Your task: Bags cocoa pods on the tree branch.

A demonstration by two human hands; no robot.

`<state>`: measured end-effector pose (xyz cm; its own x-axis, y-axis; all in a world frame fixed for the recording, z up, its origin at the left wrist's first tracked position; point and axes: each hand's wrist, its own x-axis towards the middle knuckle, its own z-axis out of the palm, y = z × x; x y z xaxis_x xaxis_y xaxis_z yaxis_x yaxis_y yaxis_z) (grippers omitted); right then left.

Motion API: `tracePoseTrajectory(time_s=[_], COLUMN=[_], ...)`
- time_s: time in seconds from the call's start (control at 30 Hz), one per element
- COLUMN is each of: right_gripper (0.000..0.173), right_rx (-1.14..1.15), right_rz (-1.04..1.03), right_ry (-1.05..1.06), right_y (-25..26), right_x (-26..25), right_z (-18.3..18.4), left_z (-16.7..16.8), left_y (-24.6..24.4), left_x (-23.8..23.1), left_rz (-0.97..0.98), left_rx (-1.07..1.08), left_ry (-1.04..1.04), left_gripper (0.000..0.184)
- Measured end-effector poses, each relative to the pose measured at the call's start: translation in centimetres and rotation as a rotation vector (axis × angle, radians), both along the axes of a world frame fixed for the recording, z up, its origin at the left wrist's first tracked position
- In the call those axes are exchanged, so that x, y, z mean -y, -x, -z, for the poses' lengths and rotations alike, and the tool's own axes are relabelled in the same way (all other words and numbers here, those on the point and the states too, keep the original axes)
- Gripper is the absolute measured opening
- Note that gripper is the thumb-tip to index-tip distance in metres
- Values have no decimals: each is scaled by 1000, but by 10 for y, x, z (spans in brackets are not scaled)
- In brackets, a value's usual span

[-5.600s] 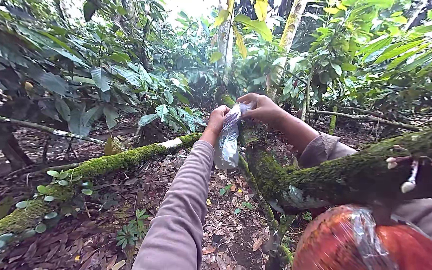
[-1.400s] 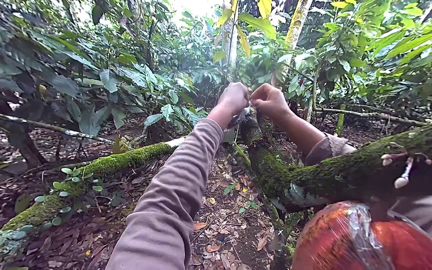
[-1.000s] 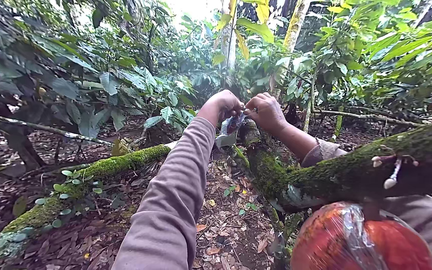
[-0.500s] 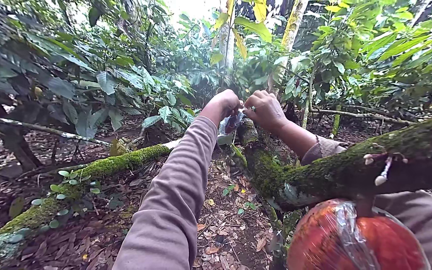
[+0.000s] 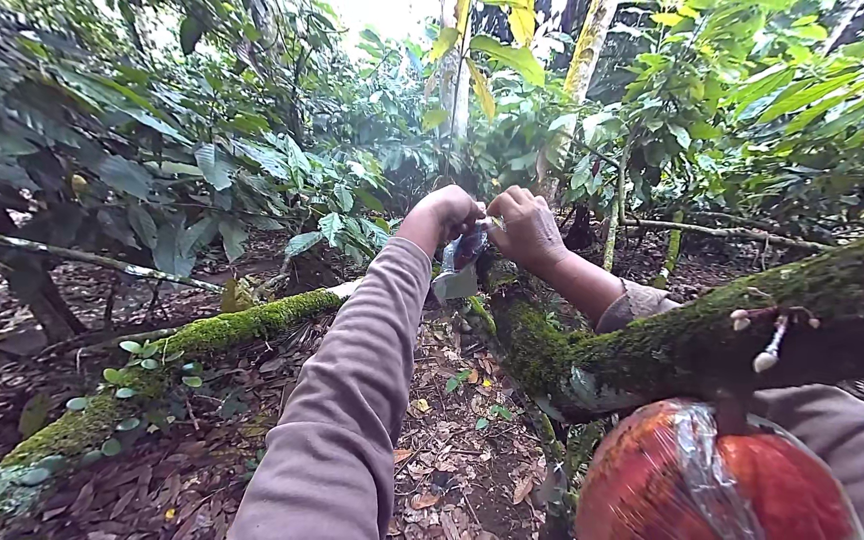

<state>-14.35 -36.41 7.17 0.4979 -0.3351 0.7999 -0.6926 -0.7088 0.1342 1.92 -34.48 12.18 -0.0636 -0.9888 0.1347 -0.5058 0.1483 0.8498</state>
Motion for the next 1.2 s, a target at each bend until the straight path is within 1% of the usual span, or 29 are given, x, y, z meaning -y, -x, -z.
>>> tracePoseTrajectory(time_s=[0.1, 0.17, 0.23, 0.3, 0.4, 0.53, 0.6, 0.7, 0.77, 0.83, 0.9, 0.93, 1.0, 1.07, 1.13, 1.2], right_gripper=[22, 21, 21, 22, 22, 20, 18, 19, 18, 17, 18, 18, 19, 17, 16, 15], right_rx=[6, 9, -17, -52, -102, -164, -154, -32, 32, 12, -38, -57, -73, -62, -48, -19], right_rz=[17, 33, 80, 125, 146, 139, 117, 24, -11, -17, -38, -61, -141, -239, -287, -295], right_ry=[-4, -32, -102, -176, -161, -170, -228, -299, -257, -187, -135, -108, -71, -46, -59, -95], right_y=[-4, -5, -4, -2, 4, 10, 13, 19, 20, 18, 15, 13, 11, 10, 10, 9], right_x=[2, 2, 3, 5, 11, 13, 13, 11, 7, 3, 3, 4, 8, 16, 20, 20], right_z=[-3, -5, -9, -10, -5, -2, -5, -13, -17, -21, -24, -25, -26, -24, -23, -23], left_z=[-1, -1, -4, -10, -8, 5, 10, 3, -8, -16, -19, -18, -16, -12, -7, -3], left_y=[-2, -1, 0, 1, 8, 24, 29, 26, 24, 24, 22, 19, 16, 17, 15, 12], left_x=[-2, 0, 7, 13, 21, 13, 12, 7, -5, -17, -16, -12, -4, 0, 4, 9], left_rz=[40, 37, -29, -98, -196, -359, -413, -375, -340, -302, -242, -205, -160, -179, -153, -96], left_rx=[-7, 34, 206, 365, 496, 569, 570, 469, 550, 641, 585, 486, 222, 61, 4, 13], left_ry=[33, 98, 198, 253, 307, 302, 324, 322, 271, 185, 136, 115, 61, 49, 57, 87], left_gripper=[16, 15, 16, 24, 31, 30, 30, 32, 33, 30, 20, 15, 11, 8, 5, 5])
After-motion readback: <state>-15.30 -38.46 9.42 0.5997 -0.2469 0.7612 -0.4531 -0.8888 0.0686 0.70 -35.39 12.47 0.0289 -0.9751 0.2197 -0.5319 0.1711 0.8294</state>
